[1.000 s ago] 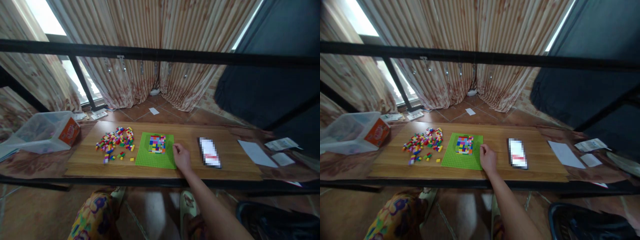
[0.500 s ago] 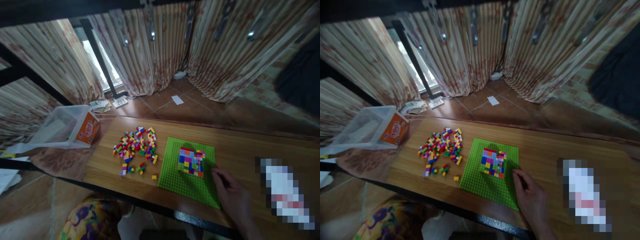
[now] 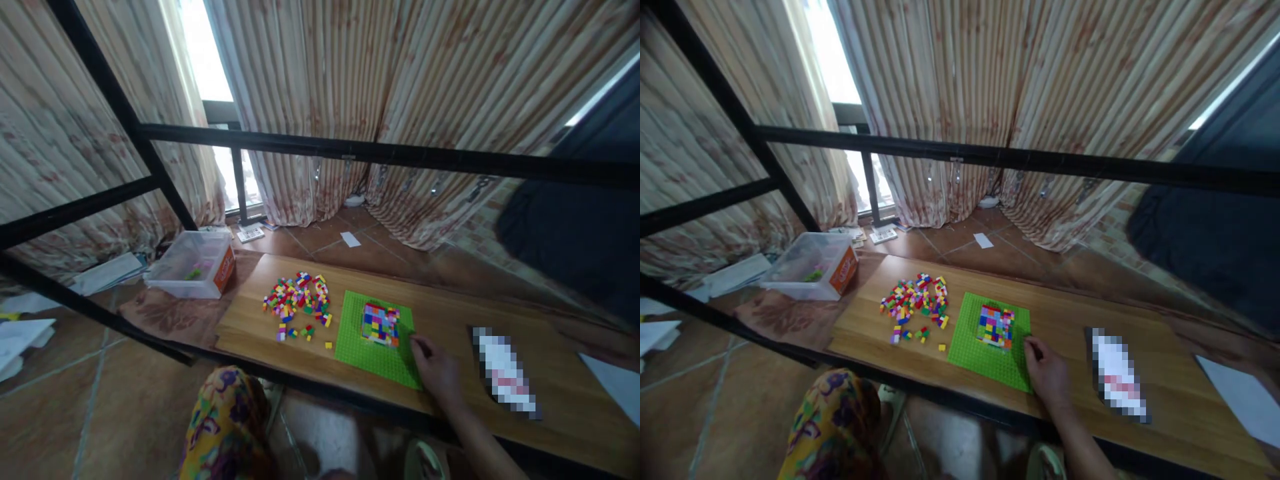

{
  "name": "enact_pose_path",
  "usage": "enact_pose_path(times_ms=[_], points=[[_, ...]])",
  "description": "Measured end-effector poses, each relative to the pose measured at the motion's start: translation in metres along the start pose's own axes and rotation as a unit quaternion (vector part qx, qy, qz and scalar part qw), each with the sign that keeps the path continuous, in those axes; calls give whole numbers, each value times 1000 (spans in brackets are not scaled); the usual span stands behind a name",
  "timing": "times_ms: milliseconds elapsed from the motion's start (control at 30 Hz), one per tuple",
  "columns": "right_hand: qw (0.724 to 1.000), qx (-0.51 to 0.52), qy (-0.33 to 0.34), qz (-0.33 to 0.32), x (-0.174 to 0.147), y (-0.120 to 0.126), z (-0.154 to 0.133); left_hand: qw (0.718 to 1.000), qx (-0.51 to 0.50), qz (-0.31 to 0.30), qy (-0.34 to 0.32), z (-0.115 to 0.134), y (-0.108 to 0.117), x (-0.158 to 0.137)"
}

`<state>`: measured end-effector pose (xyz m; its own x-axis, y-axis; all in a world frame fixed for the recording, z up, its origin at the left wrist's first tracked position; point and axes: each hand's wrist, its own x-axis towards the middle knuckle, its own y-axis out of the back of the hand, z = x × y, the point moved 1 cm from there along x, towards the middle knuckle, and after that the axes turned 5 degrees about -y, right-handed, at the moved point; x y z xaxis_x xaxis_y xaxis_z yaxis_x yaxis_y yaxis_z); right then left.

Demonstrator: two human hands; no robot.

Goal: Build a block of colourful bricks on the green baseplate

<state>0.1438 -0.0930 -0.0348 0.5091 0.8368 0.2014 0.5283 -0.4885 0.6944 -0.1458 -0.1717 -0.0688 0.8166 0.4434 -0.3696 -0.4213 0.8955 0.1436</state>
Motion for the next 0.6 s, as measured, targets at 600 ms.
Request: enact_pose_path(times_ms=[600], points=[[998,5,62,31,-35,-11,-17,860,108,497,-44,39,121,-93]])
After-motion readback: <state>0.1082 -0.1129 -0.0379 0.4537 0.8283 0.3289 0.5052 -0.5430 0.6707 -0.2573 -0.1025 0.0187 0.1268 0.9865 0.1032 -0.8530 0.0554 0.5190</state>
